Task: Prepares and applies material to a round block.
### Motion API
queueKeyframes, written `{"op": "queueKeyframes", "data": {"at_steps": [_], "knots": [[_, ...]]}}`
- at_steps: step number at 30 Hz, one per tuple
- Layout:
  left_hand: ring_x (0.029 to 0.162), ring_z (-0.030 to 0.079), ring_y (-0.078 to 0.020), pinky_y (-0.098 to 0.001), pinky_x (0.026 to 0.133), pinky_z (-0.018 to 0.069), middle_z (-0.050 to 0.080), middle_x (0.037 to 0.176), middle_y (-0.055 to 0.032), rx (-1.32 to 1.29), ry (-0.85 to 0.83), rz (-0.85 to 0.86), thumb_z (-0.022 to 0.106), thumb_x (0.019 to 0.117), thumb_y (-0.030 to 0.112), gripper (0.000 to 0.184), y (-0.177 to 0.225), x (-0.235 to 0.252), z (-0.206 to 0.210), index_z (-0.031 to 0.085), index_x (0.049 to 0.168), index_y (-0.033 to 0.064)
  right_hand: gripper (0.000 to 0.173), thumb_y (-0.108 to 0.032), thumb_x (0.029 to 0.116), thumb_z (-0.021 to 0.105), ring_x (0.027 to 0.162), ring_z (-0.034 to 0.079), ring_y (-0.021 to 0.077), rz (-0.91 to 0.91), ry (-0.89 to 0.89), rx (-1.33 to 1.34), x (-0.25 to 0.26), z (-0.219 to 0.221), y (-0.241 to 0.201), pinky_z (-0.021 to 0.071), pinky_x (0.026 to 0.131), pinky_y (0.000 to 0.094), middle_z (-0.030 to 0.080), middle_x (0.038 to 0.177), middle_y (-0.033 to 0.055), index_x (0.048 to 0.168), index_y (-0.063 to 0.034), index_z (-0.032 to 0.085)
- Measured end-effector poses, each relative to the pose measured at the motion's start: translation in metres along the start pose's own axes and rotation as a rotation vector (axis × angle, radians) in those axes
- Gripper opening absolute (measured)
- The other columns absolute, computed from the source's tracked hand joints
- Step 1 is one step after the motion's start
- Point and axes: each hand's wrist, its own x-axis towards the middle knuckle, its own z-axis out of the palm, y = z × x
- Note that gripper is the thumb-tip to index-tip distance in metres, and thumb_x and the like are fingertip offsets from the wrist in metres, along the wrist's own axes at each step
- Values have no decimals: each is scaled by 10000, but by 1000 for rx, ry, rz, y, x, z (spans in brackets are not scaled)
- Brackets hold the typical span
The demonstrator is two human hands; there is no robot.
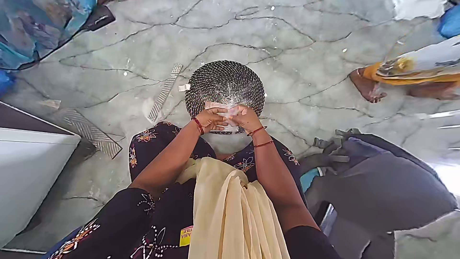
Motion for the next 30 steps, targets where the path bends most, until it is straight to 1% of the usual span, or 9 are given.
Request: {"op": "queueKeyframes", "data": {"at_steps": [4, 9, 14, 17, 20, 22, 24, 25, 30], "knots": [[682, 684, -111, -274, 679, 603, 682, 833, -31, -29, 91, -13, 584, 990, -58, 117, -2, -2, 1, 569, 1072, 25, 305, 20, 895, 728, 757, 654, 124, 11, -45, -32, 4, 4, 0, 579, 726, 298, 691, 960, 132, 1189, 43, 650], [660, 650, -96, -253, 653, 577, 669, 844, -41, 75, 131, -49, 629, 981, -26, 152, 0, -3, 3, 588, 1125, -1, 312, -41, 884, 776, 746, 666, 148, 7, -77, -132, 5, 3, 2, 590, 743, 326, 696, 934, 143, 1158, 54, 661], [571, 583, -57, -207, 562, 523, 633, 755, -12, 198, 129, -36, 639, 967, -34, 76, 1, -5, 4, 605, 1023, 4, 253, -25, 905, 754, 732, 648, 130, 108, -78, -74, 1, 4, -4, 575, 731, 307, 689, 929, 129, 1122, 60, 656], [551, 560, -40, -197, 539, 486, 610, 673, 40, 27, -175, 98, 531, 947, -78, 173, -6, -8, -13, 599, 898, 73, 118, 55, 956, 633, 646, 633, 60, 154, -147, 218, -9, 2, -11, 567, 638, 212, 666, 828, 30, 1065, 13, 617], [635, 605, 2, -179, 560, 472, 703, 768, 105, -178, -512, 325, 639, 892, 94, 185, -21, 2, -32, 719, 853, 256, 205, 72, 966, 507, 622, 631, 34, 10, -271, 485, -9, -5, -1, 545, 608, 187, 690, 751, -38, 938, -86, 636], [643, 617, -38, -200, 588, 503, 688, 767, 56, -297, -283, 275, 549, 940, 29, 223, -26, -2, -30, 672, 871, 202, 245, 72, 986, 487, 622, 636, 27, -32, -199, 594, -7, -6, 0, 550, 611, 183, 696, 742, -52, 935, -108, 644], [668, 608, -107, -263, 648, 548, 608, 802, -18, -294, 122, 56, 466, 1033, -5, 113, -24, -3, -15, 542, 1057, 76, 166, 65, 999, 533, 640, 649, 51, 10, 5, 634, -7, -2, -2, 573, 638, 210, 684, 761, -23, 974, -71, 626], [711, 648, -138, -294, 690, 579, 633, 851, -53, -289, 215, -27, 468, 1041, 5, 134, -26, -1, -10, 526, 1155, 46, 113, 54, 994, 569, 655, 651, 63, 33, 91, 620, -5, 0, -4, 579, 651, 220, 677, 780, -5, 1003, -47, 621], [831, 734, -196, -335, 762, 624, 710, 970, -120, -362, 160, -116, 440, 1068, 41, 151, -23, -8, 18, 510, 1201, 24, 165, 31, 945, 668, 666, 623, 80, 6, 268, 412, 2, 7, -1, 556, 636, 241, 668, 852, 57, 1106, 37, 631]]}}
